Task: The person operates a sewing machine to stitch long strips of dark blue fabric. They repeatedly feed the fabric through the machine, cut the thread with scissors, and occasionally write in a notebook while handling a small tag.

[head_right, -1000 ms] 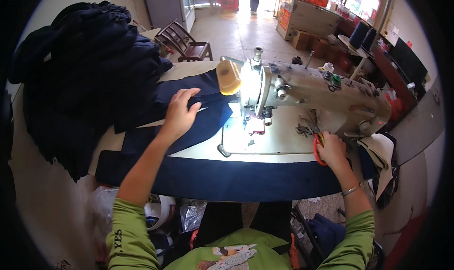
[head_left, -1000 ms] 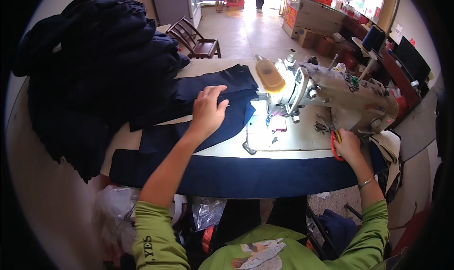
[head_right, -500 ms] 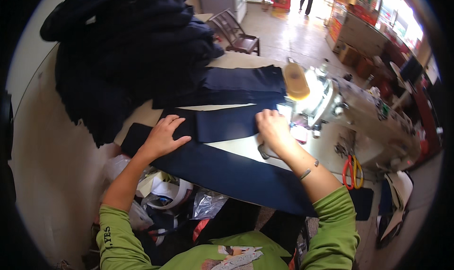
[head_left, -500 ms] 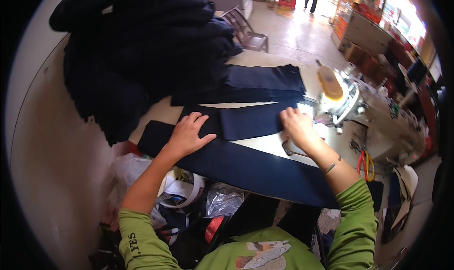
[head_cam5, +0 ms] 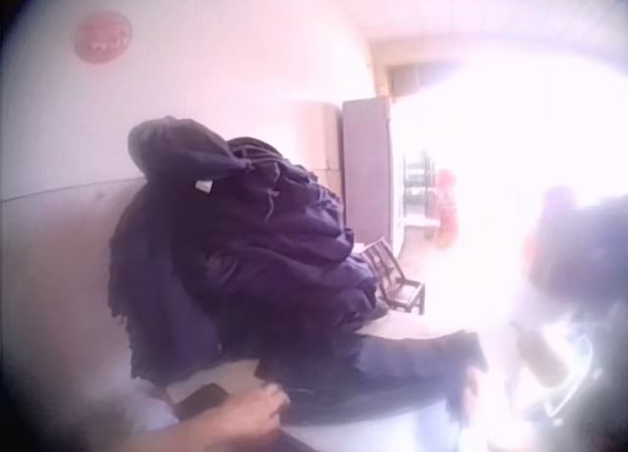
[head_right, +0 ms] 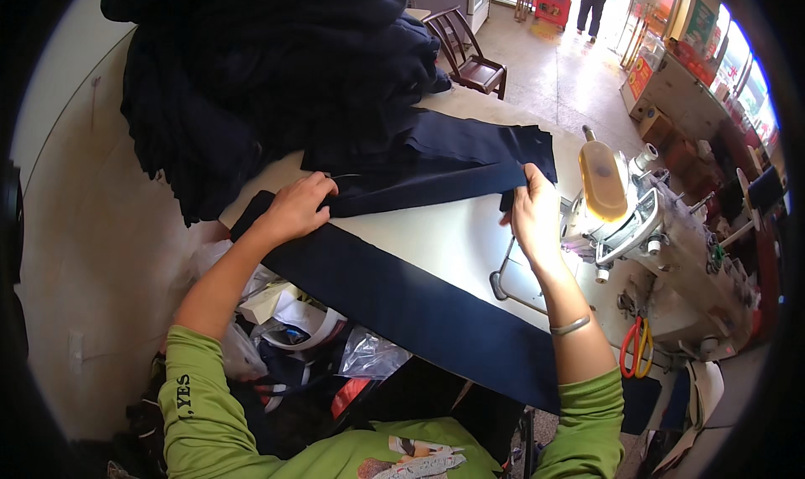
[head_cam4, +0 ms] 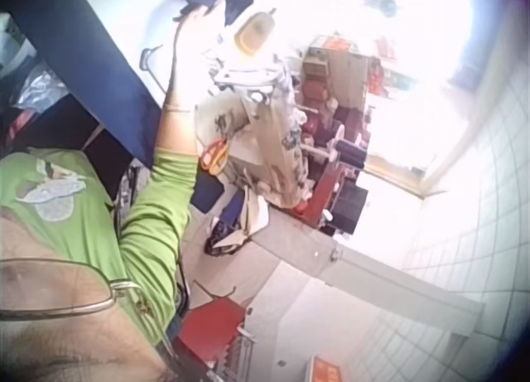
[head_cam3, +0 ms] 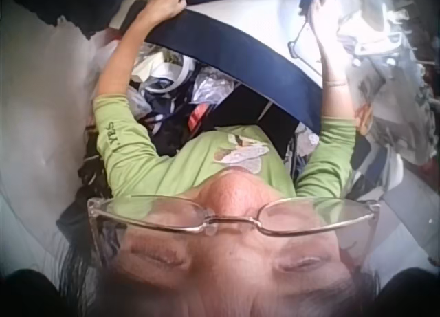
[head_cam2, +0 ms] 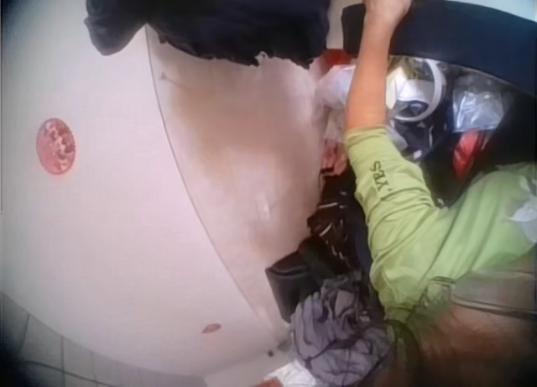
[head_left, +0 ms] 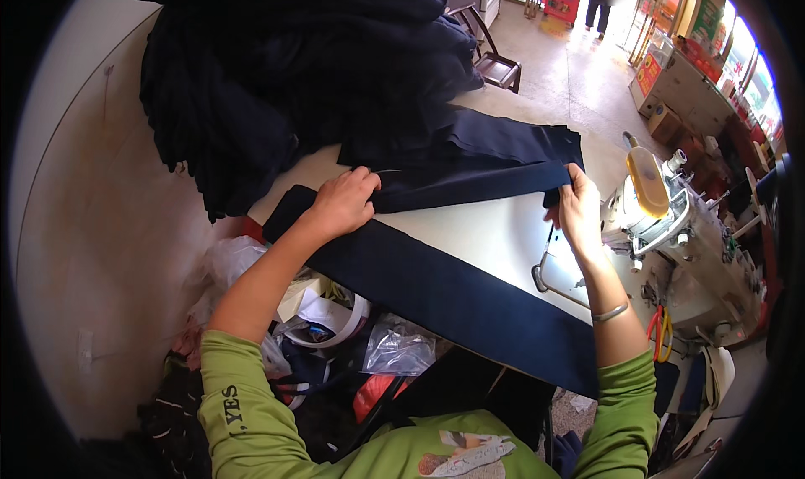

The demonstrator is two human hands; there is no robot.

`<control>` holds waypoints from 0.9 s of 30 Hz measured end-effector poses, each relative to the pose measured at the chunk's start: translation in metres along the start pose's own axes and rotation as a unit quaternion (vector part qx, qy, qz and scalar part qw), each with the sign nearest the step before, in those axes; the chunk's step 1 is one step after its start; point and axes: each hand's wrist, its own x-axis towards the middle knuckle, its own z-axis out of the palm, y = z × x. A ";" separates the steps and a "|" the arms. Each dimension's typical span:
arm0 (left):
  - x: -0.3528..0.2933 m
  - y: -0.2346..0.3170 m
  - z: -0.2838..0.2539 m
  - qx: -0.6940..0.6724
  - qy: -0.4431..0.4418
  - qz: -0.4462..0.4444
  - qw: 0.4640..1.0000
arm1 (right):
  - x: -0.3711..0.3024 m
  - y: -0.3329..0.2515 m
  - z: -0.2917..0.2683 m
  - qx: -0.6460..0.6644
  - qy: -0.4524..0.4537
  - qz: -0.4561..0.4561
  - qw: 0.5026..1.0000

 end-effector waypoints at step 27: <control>-0.069 -0.076 -0.003 -0.065 0.209 -0.036 0.975 | -0.016 0.050 -0.004 -0.479 -0.059 -0.265 0.835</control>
